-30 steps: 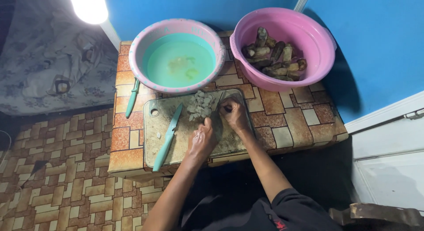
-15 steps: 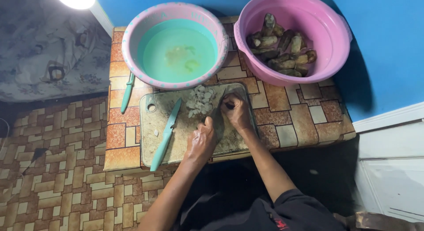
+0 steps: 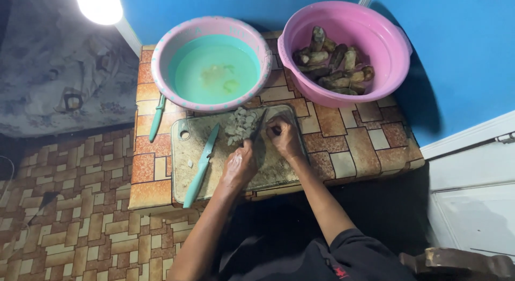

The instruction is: Peeling and finely dicing plantains on a wooden board using a knife.

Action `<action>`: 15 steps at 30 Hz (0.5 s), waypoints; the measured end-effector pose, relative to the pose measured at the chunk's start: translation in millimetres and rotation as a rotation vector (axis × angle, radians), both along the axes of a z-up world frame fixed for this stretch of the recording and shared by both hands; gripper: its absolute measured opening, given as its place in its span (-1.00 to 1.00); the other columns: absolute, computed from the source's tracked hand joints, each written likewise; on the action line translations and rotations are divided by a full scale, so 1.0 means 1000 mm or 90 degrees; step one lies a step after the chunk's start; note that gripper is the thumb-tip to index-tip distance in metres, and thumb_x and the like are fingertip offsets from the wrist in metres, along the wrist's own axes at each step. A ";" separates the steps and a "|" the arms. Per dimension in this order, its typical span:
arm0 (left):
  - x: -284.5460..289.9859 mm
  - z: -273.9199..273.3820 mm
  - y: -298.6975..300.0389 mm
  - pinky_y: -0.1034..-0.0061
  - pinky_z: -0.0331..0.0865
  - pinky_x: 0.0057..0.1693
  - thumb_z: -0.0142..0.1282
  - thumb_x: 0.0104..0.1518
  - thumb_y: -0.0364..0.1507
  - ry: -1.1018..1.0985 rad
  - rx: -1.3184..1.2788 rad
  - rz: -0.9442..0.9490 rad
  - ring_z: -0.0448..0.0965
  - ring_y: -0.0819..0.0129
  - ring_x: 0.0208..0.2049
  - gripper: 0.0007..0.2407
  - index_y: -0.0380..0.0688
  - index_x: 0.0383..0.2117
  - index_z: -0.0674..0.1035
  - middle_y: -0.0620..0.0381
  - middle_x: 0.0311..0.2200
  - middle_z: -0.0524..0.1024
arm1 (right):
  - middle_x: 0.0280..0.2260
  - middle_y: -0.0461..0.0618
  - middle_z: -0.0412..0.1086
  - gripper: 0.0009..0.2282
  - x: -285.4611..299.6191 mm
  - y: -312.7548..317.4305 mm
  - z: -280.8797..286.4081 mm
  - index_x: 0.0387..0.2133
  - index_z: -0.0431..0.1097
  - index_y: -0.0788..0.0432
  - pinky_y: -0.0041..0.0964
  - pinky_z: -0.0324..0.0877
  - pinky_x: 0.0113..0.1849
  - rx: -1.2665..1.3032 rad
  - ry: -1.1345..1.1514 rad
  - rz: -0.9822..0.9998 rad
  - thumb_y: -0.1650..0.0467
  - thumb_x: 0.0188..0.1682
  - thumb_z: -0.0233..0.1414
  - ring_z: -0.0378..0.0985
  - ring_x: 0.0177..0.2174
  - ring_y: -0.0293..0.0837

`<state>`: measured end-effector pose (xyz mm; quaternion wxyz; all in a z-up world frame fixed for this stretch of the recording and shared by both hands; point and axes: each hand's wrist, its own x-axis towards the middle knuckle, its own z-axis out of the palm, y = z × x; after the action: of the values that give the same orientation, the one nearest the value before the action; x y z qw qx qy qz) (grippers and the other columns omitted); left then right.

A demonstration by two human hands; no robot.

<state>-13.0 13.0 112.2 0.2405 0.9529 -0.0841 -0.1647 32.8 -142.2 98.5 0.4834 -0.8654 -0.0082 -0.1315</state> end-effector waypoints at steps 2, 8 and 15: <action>-0.009 0.006 -0.004 0.01 0.42 -0.29 -0.06 -0.12 -0.50 0.001 0.005 0.002 0.55 -0.23 -0.37 -0.72 -0.15 -0.24 0.24 -0.26 -0.46 0.48 | -0.45 0.02 0.45 -0.95 -0.002 0.001 0.005 -0.53 0.42 0.12 -0.25 0.46 -0.29 0.012 0.006 -0.003 0.46 -0.27 0.12 0.52 -0.32 0.00; -0.020 0.001 -0.008 0.06 0.44 -0.27 -0.02 -0.07 -0.50 -0.017 0.050 0.020 0.55 -0.18 -0.34 -0.76 -0.08 -0.30 0.23 -0.17 -0.42 0.45 | -0.49 0.05 0.45 -0.96 -0.003 0.002 -0.004 -0.56 0.42 0.14 -0.25 0.46 -0.33 0.031 0.010 -0.010 0.46 -0.27 0.13 0.53 -0.35 -0.01; -0.030 0.026 -0.008 0.07 0.47 -0.27 -0.11 -0.04 -0.55 -0.043 0.081 -0.008 0.56 -0.18 -0.39 -0.79 -0.15 -0.26 0.25 -0.14 -0.44 0.44 | -0.47 0.07 0.44 -0.95 0.001 0.000 0.000 -0.57 0.41 0.17 -0.22 0.45 -0.34 0.046 -0.015 -0.007 0.49 -0.29 0.12 0.51 -0.35 0.04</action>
<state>-43.0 5.0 138.6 0.1757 0.9706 -0.0874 -0.1390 33.6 -142.2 98.9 0.5134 -0.8459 -0.0047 -0.1447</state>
